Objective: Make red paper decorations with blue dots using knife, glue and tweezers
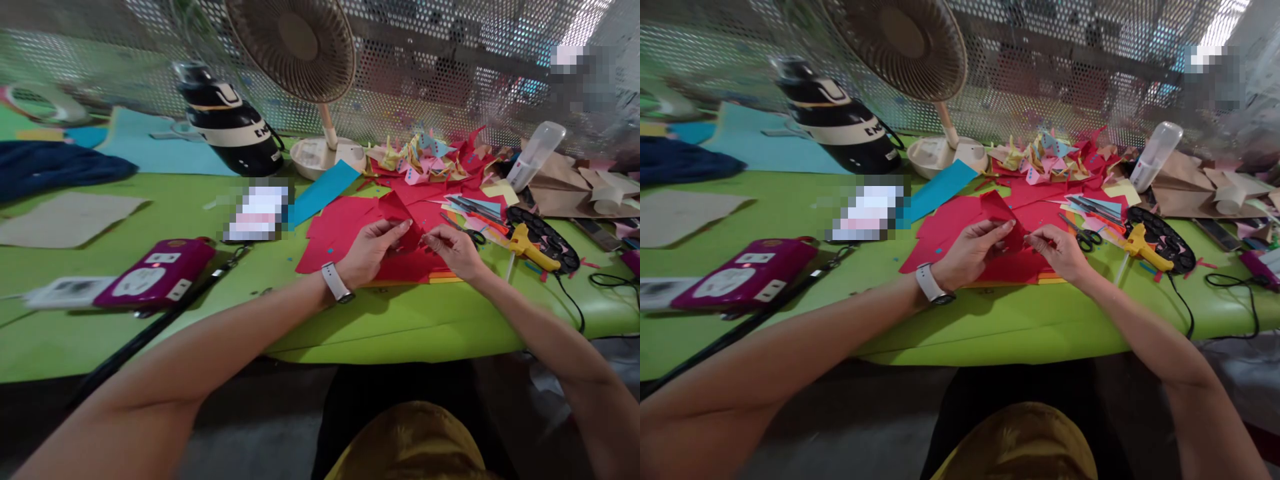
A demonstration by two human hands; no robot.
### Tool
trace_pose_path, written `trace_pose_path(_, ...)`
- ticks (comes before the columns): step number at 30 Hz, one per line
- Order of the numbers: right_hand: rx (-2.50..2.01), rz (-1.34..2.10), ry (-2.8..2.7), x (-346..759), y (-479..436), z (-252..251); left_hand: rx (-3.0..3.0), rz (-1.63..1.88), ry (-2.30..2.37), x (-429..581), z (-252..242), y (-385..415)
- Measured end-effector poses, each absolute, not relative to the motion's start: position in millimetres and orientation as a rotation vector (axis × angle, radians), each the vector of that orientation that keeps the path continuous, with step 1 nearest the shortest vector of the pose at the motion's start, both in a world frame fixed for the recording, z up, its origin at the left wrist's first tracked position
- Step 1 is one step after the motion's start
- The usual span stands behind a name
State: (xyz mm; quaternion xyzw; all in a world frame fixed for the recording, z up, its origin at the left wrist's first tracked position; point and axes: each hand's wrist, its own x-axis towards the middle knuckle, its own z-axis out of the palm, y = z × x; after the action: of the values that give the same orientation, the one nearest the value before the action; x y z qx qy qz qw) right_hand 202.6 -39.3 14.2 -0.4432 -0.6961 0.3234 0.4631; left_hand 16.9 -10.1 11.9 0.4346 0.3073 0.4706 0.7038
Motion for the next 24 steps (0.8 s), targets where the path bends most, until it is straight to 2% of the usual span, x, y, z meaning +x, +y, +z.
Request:
trace_pose_path(8,-1.134,0.862,-1.484,199.5,-40.9,17.6,1.039,0.981,0.612,16.8,8.9,-12.6)
trace_pose_path(24,-1.211,0.817,-1.492,201.0,-42.0,18.7,1.101,0.967,0.612,19.2,8.5,-16.1)
